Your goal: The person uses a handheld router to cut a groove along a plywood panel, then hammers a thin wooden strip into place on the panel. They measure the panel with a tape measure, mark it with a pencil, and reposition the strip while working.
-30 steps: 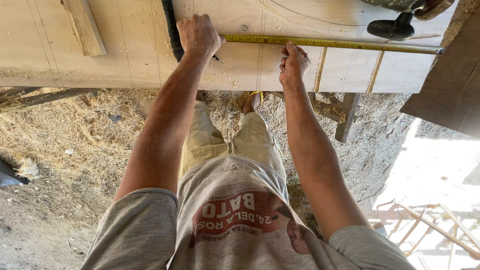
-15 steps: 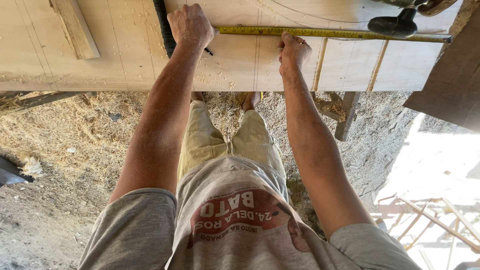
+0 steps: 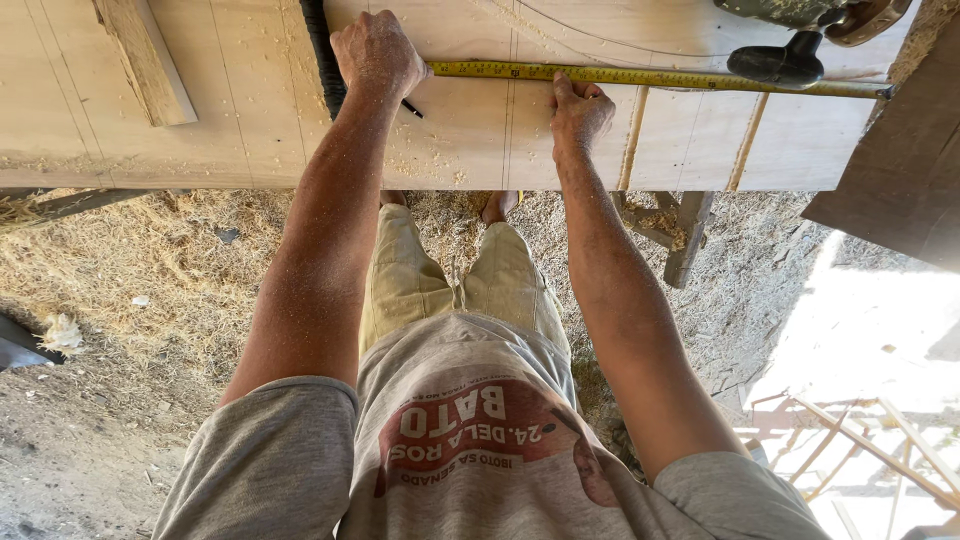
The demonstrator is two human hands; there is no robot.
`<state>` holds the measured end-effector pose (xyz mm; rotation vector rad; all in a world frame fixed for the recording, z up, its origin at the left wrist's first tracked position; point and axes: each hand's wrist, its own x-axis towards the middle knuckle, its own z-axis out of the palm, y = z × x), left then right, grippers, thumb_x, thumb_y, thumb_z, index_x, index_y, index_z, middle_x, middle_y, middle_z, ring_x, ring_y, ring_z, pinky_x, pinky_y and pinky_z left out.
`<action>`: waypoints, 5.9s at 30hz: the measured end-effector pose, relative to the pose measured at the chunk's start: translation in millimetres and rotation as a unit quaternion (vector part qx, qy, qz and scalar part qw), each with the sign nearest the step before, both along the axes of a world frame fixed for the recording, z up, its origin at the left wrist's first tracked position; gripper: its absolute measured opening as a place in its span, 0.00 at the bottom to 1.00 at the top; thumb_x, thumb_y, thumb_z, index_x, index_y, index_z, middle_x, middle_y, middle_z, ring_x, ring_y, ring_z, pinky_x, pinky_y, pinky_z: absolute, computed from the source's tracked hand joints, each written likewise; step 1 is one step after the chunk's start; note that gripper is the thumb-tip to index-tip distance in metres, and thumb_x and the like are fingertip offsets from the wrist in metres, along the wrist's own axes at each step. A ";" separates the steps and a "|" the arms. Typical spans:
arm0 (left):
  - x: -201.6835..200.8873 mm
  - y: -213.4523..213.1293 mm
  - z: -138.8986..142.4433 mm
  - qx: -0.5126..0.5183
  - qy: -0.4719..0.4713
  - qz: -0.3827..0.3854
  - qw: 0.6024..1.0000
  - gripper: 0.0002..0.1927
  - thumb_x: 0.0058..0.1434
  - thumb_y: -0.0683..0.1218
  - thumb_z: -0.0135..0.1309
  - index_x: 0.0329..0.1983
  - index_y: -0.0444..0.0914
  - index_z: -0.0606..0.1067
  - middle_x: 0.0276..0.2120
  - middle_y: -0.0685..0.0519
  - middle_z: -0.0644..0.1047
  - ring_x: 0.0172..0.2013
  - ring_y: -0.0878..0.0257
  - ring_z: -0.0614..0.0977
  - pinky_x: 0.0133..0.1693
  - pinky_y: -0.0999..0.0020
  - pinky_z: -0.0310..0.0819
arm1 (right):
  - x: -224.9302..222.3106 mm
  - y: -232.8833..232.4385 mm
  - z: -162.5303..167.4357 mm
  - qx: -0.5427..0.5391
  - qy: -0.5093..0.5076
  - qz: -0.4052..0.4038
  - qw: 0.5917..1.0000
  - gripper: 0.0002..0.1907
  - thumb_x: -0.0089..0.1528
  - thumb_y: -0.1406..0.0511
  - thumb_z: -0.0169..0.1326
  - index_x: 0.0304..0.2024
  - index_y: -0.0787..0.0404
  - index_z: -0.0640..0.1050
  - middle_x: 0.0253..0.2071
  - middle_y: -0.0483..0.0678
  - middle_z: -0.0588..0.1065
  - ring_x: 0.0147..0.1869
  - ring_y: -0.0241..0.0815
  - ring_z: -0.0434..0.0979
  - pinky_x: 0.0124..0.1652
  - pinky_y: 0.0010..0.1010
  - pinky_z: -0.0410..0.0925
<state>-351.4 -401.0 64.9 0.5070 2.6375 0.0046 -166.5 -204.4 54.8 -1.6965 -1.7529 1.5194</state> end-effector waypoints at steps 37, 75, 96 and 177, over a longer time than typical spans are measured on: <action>-3.0 2.4 0.7 -0.040 -0.005 -0.043 0.998 0.27 0.51 0.65 0.71 0.37 0.39 0.81 0.23 0.49 0.80 0.27 0.59 0.81 0.36 0.58 0.72 | -9.4 -7.1 -5.4 0.131 -0.125 0.111 0.977 0.28 0.44 0.49 0.78 0.24 0.55 0.72 0.21 0.45 0.78 0.26 0.40 0.78 0.35 0.39 0.72; -5.8 3.6 -5.1 -0.061 0.016 -0.048 0.997 0.13 0.58 0.55 0.62 0.28 0.41 0.82 0.17 0.49 0.76 0.18 0.59 0.76 0.22 0.56 0.64 | -31.2 -94.3 -5.4 0.115 0.198 0.302 0.925 0.10 0.71 0.60 0.56 0.41 0.57 0.72 0.31 0.41 0.77 0.32 0.31 0.81 0.30 0.25 0.77; -9.0 2.6 -6.4 -0.047 0.031 -0.046 0.997 0.13 0.56 0.54 0.62 0.27 0.40 0.82 0.19 0.47 0.78 0.20 0.56 0.79 0.21 0.55 0.67 | -40.2 -112.0 -16.4 0.218 0.124 0.267 0.930 0.10 0.60 0.72 0.63 0.34 0.60 0.72 0.29 0.46 0.78 0.31 0.32 0.77 0.35 0.26 0.72; -78.4 -417.4 11.9 0.224 0.243 0.204 0.922 0.26 0.60 0.60 0.63 0.49 0.38 0.72 0.46 0.42 0.70 0.50 0.45 0.70 0.49 0.45 0.59 | -257.5 -448.3 58.4 0.224 -0.087 0.539 0.807 0.41 0.58 0.39 0.68 0.45 0.66 0.68 0.35 0.61 0.74 0.37 0.58 0.79 0.35 0.48 0.73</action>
